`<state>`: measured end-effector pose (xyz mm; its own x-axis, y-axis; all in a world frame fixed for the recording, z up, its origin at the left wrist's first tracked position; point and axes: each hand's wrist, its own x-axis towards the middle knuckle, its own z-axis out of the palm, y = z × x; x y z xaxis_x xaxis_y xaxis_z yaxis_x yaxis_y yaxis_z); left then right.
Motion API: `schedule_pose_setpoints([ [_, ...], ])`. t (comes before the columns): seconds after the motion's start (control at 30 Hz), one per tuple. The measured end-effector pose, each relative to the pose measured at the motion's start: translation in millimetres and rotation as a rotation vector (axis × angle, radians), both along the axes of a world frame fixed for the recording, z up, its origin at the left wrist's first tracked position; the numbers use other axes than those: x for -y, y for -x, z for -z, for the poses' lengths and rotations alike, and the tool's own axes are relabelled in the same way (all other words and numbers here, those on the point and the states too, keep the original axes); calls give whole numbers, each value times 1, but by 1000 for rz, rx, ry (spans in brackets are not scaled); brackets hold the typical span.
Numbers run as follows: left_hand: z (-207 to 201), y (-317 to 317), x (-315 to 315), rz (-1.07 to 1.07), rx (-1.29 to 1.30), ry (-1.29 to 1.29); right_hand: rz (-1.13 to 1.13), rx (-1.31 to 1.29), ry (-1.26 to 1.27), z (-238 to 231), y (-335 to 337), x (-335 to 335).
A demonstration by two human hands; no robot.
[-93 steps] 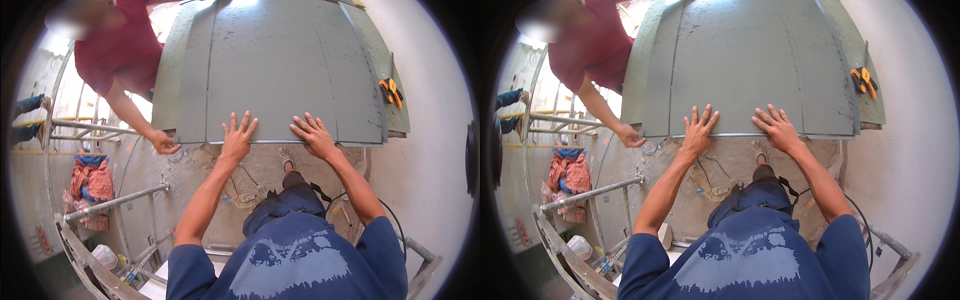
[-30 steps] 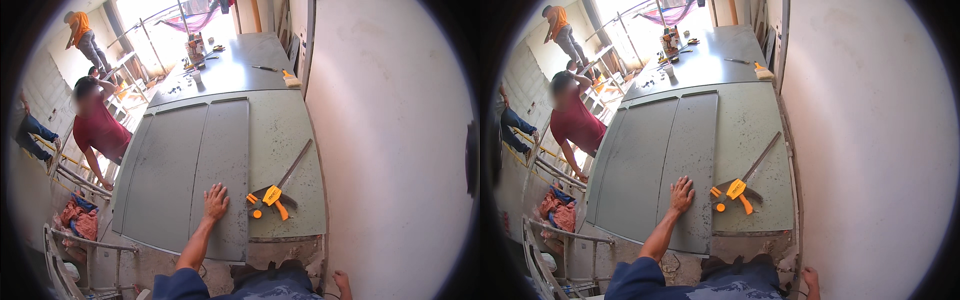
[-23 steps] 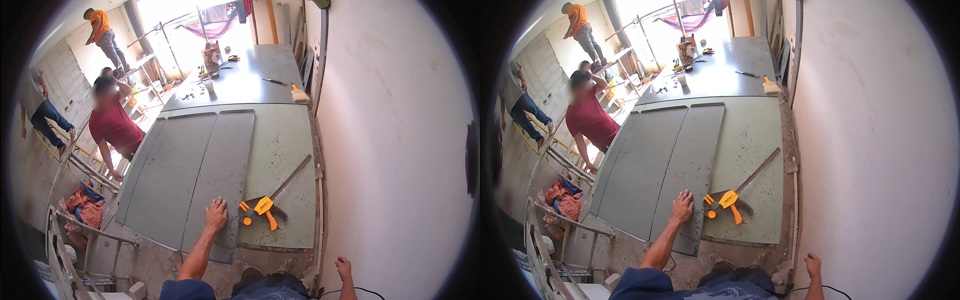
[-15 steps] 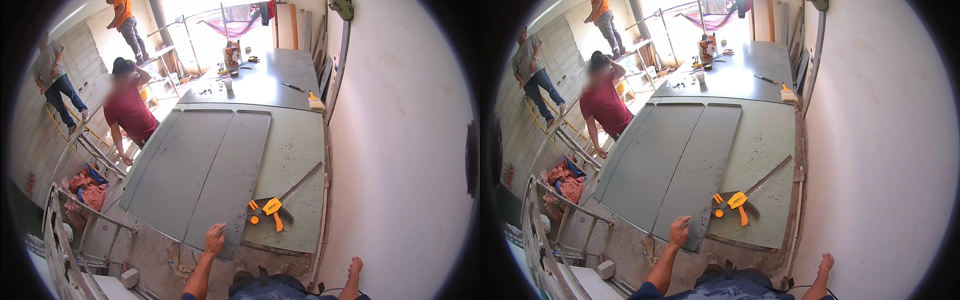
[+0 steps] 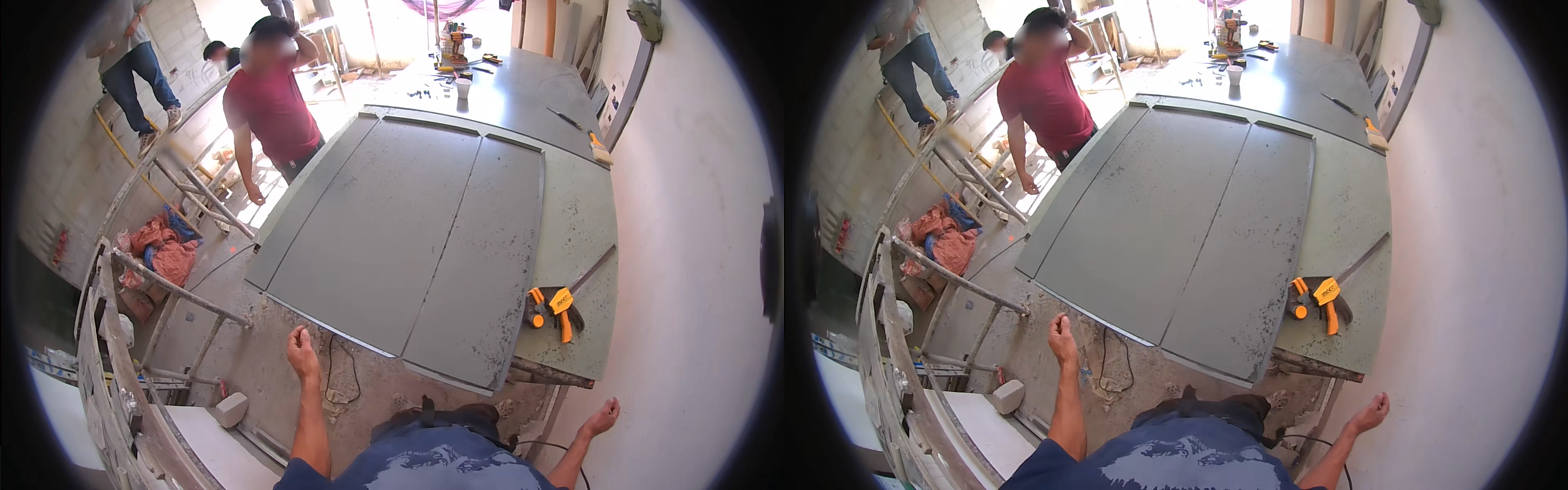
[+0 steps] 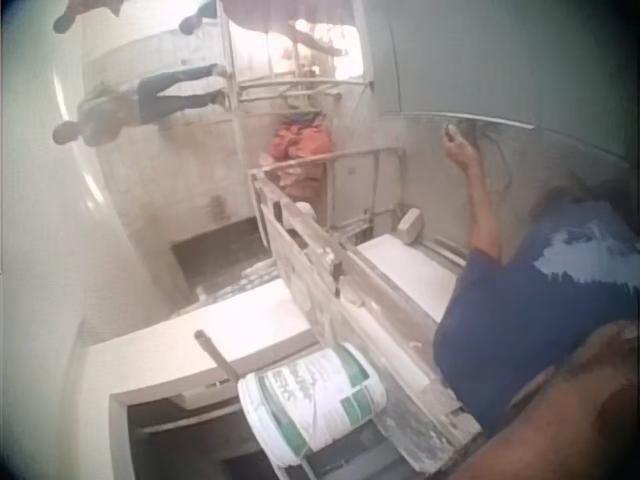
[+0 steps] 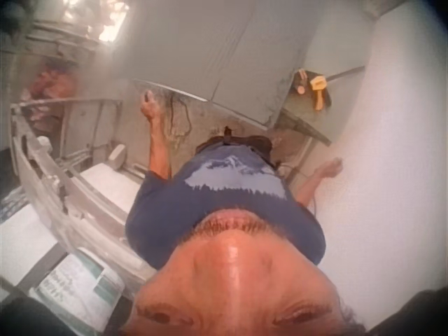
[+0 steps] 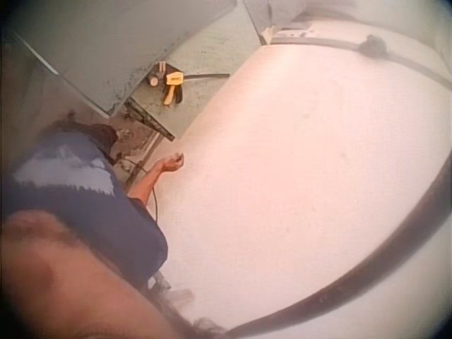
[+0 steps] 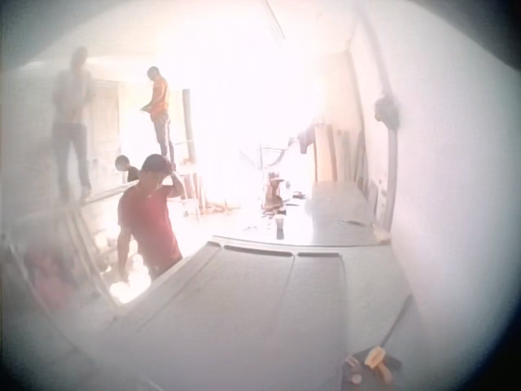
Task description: The person uses a jigsaw to cut a large grey board, then aligns and positions the cut pieces on a workbench. They use pliers to install small metal clips into the joints of the board sections while another person assists with drilling.
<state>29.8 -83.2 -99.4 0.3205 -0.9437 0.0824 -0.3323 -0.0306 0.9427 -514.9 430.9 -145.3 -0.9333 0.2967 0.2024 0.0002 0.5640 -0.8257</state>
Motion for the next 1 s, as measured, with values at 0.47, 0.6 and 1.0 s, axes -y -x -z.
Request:
schedule_pose_setpoints([
  [0.47,59,-55,174,94,-1015,-476,-519,458,116,-6,-160,263],
  [0.6,80,-62,191,-16,-1007,-415,-650,463,92,-10,-161,270],
  [1.0,77,-49,210,-165,-728,-346,-586,407,-112,-38,-182,294],
])
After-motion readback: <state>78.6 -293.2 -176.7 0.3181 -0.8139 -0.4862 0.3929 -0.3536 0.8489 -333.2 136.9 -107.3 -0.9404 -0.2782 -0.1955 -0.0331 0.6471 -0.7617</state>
